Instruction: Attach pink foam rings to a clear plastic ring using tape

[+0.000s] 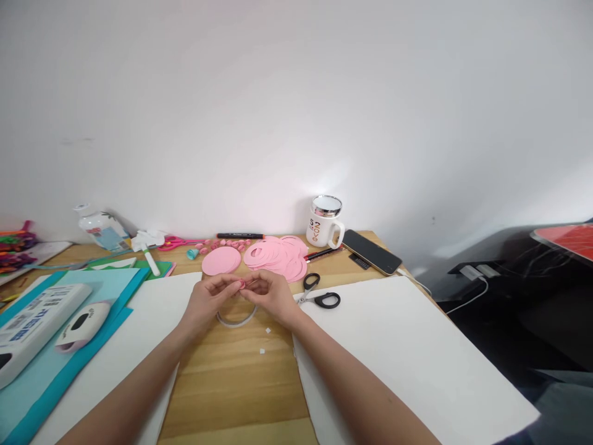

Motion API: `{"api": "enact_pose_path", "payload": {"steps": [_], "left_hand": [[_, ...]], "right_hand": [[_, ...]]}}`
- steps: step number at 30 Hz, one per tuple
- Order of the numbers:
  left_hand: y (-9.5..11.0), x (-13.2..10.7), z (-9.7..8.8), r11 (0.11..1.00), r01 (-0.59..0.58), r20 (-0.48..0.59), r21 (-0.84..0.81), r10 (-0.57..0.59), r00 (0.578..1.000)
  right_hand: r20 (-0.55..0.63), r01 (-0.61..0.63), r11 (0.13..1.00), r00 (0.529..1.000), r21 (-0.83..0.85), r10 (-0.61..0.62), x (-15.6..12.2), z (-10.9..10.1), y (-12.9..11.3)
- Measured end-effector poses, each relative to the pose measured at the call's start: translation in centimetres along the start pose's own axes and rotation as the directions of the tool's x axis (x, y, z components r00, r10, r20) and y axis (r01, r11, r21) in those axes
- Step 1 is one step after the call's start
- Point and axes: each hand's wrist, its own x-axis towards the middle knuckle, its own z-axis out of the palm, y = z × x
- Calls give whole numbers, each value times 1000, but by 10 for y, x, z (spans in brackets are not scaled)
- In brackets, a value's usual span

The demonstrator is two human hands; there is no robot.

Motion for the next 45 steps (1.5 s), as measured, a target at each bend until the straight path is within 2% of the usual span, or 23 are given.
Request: {"api": "enact_pose_path", "payload": {"steps": [7,12,18,23,27,34,40,43,45], "left_hand": [[1,-1,1,999,22,8,34,-23,1000],[0,1,-1,997,-15,23,77,14,1000],[1,0,1,998,22,-1,53,-22,1000],[1,-1,2,998,31,-50,54,-28,998],[2,-2,3,995,-3,-69,100,10,998],[5,-2,3,995,6,-40,98,-2,999],[3,-3,4,996,32,-57,77,-28,998],[0,-2,2,993,1,-71,116,7,997],[-2,-1,-1,987,-41,-93,157,56,994]], "right_hand": [[-65,125,969,988,-215,-141,0,2,3],[-65,140,964,985,-224,-158,0,3,0],[-59,162,953,981,-256,-183,0,2,2],[-23,233,901,966,-365,-259,-1,1,3],[-10,289,851,945,-438,-326,-1,2,1],[-54,253,887,954,-386,-296,0,1,4],[32,329,825,934,-459,-355,-1,1,3],[30,337,786,926,-517,-377,-1,4,4],[5,310,792,932,-526,-362,3,4,3]]}}
